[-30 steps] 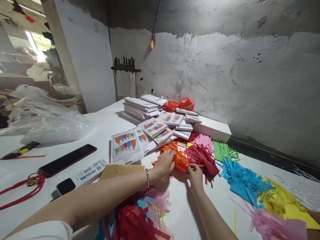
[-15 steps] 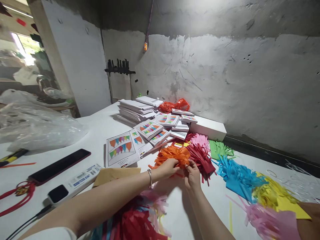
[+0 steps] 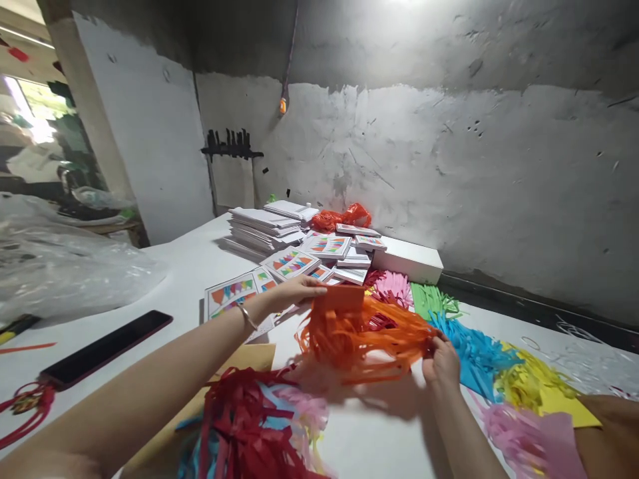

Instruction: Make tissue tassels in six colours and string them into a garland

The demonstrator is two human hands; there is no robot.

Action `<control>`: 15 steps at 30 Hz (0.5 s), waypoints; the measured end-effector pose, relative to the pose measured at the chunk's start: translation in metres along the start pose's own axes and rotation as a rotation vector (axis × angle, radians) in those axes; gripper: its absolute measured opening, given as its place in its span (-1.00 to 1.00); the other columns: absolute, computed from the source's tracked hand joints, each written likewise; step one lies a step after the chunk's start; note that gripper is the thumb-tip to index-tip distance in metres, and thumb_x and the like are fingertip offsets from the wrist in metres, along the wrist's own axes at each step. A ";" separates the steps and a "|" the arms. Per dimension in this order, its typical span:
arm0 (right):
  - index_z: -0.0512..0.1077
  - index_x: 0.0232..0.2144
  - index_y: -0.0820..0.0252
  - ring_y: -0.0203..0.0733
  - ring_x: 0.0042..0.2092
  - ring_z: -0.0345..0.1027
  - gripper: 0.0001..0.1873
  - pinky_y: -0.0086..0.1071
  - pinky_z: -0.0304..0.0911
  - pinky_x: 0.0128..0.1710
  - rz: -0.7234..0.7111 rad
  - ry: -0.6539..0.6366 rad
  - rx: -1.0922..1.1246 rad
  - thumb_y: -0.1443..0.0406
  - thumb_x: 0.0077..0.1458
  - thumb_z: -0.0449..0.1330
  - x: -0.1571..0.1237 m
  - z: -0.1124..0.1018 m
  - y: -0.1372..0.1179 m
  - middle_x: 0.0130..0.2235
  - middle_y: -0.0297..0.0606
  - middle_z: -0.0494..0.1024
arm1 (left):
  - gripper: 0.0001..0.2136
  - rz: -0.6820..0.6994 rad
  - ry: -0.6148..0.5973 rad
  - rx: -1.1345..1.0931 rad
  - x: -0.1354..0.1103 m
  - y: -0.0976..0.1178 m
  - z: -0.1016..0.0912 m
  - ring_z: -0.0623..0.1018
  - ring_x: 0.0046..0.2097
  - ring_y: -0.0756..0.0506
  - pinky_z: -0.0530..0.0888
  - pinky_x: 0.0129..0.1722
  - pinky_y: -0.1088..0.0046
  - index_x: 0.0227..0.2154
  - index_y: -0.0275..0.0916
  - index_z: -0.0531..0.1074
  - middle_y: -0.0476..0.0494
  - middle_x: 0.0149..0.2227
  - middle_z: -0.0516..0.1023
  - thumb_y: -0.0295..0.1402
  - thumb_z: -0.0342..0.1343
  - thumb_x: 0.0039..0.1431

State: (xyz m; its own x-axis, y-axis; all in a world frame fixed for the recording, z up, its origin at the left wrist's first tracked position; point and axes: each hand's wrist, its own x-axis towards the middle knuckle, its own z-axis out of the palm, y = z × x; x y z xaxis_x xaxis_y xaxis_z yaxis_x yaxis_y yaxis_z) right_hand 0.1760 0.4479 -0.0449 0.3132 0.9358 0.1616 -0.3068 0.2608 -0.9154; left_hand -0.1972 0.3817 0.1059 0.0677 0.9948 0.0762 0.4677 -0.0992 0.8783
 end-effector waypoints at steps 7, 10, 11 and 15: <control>0.41 -0.24 0.21 -0.33 -0.40 0.39 -0.74 -0.43 0.37 -0.42 -0.018 0.187 -0.009 0.18 0.11 0.32 -0.004 -0.067 -0.054 -0.34 -0.39 0.47 | -0.70 -0.007 0.368 0.007 0.040 0.007 -0.025 0.49 -0.40 0.01 0.49 -0.43 0.46 -0.04 -0.31 0.42 -0.09 -0.26 0.51 -0.16 0.05 0.37; 0.39 -0.27 0.13 -0.30 -0.42 0.41 -0.55 -0.44 0.36 -0.44 -0.072 0.176 -0.031 0.24 -0.28 0.41 -0.018 -0.076 -0.080 -0.40 -0.44 0.47 | -0.70 0.031 0.356 0.066 0.051 0.013 -0.007 0.57 -0.12 -0.15 0.57 -0.15 0.23 0.01 -0.30 0.42 -0.16 -0.04 0.51 -0.21 0.12 0.33; 0.40 -0.23 0.12 -0.27 -0.39 0.43 -0.48 -0.44 0.37 -0.41 -0.088 0.156 -0.049 0.25 -0.34 0.42 -0.024 -0.077 -0.089 -0.37 -0.42 0.49 | -0.69 0.052 0.328 0.093 0.051 0.016 0.002 0.56 -0.08 -0.19 0.56 -0.11 0.19 0.02 -0.30 0.42 -0.16 -0.01 0.51 -0.22 0.13 0.33; 0.44 -0.06 0.11 -0.17 -0.20 0.49 -0.34 -0.39 0.42 -0.24 -0.126 0.008 -0.156 0.29 -0.32 0.44 -0.053 -0.070 -0.123 -0.24 -0.30 0.56 | -0.66 0.187 0.153 0.234 0.029 0.031 0.051 0.51 0.05 -0.23 0.48 0.04 0.10 0.05 -0.25 0.43 -0.24 0.08 0.47 -0.24 0.20 0.27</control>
State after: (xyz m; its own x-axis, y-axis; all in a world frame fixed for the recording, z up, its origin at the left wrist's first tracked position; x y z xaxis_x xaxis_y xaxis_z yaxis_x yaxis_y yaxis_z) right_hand 0.2597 0.3494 0.0337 0.3477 0.8959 0.2766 -0.1213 0.3355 -0.9342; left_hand -0.1355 0.4061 0.1112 0.0466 0.9490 0.3118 0.6503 -0.2658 0.7117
